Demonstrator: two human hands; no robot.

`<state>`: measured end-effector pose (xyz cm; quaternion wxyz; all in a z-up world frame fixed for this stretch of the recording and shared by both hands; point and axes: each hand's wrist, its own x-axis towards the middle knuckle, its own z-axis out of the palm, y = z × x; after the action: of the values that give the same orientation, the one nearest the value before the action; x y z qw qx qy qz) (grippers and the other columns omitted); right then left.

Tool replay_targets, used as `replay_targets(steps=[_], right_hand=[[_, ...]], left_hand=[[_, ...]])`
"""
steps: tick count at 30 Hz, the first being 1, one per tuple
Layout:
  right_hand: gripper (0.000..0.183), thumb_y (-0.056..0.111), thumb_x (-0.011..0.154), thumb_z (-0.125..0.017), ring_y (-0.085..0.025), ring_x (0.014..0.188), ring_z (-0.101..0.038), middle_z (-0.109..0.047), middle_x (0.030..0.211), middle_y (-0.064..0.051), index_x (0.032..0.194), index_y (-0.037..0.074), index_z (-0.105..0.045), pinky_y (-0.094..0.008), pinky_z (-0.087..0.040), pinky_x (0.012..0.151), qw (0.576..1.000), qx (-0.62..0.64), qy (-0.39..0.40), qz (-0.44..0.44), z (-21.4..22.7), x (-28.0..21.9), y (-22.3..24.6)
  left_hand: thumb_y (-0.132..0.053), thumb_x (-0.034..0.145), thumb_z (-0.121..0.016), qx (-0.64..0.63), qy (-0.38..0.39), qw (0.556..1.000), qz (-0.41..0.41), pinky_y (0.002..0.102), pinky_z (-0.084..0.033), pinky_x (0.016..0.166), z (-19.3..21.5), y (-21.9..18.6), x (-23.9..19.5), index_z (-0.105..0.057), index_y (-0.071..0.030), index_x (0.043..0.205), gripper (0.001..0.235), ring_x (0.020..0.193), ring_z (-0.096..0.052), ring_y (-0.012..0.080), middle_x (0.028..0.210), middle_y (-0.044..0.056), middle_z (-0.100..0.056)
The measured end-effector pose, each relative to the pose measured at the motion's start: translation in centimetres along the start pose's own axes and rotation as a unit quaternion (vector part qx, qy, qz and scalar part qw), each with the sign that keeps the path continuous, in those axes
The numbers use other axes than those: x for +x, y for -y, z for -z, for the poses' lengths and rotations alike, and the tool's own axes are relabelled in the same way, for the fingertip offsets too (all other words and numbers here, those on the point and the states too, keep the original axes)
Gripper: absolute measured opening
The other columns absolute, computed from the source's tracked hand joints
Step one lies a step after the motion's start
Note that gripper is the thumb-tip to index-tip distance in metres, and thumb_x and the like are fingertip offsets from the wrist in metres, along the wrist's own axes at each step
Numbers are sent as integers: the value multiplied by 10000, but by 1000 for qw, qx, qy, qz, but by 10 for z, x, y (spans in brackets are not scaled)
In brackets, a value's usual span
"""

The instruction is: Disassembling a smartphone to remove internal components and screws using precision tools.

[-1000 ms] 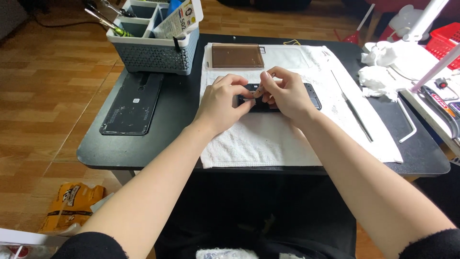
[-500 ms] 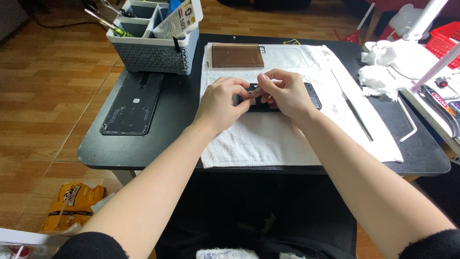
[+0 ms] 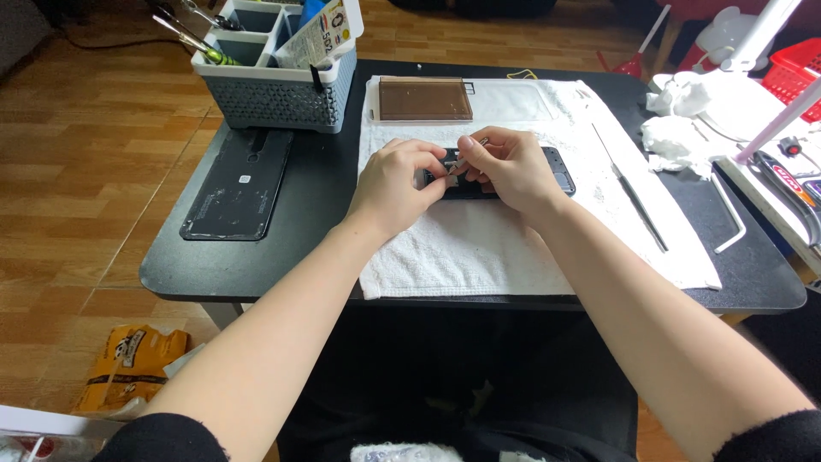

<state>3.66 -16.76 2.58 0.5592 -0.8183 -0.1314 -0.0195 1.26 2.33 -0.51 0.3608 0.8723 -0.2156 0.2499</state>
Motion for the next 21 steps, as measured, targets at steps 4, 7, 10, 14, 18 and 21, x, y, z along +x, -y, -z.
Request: replay_targets(steps=[4,7,10,14,18,21], right_hand=[[334,473,971,-717,-111,721,-661,-739,774,-51,998,142,-758,-241,-623,660,1000,4,0,-1,0,-1,-1],[336,460,984,-705,-113,748,-688,-740,772,-53,1009,129,-758,-232,-610,663,1000,0,3,13,0,-2,-2],[341,447,993,-704,-121,743,-696,-739,760,-61,1011,111,-759,-236,-609,664,999,-6,0,33,-1,0,-5],[342,455,1030,-668,-134,729,-715,-730,716,-46,994,124,-749,-261,-594,678,994,-60,-9,95,-2,7,-22],[390,463,1088,-595,-152,609,-647,-683,627,-19,927,127,-711,-265,-520,600,977,-141,-29,158,-4,17,-41],[355,403,1107,-554,-167,624,-625,-695,692,-47,990,97,-691,-296,-504,600,974,-158,-23,160,-5,12,-39]], left_hand=[[-240,846,-783,2,-2,1000,2,356,-563,930,-2,2,0,-778,-209,873,42,1073,-680,191,1114,-68,-754],[-268,854,-786,-3,-3,1000,3,367,-560,934,-2,4,-1,-772,-208,853,61,1082,-677,206,1123,-56,-754],[-282,855,-785,-3,-4,1000,-4,366,-568,919,-4,7,1,-762,-205,837,83,1082,-679,207,1122,-54,-754],[-260,862,-775,12,-21,1000,-12,354,-565,913,-1,4,-1,-756,-195,813,84,1084,-678,199,1133,-48,-750],[-189,845,-771,15,-36,999,-9,386,-560,931,0,3,-2,-756,-159,805,52,1143,-657,237,1212,11,-724],[-147,851,-762,31,-25,999,-22,402,-548,946,0,-1,-3,-761,-138,826,27,1167,-643,254,1250,37,-706]])
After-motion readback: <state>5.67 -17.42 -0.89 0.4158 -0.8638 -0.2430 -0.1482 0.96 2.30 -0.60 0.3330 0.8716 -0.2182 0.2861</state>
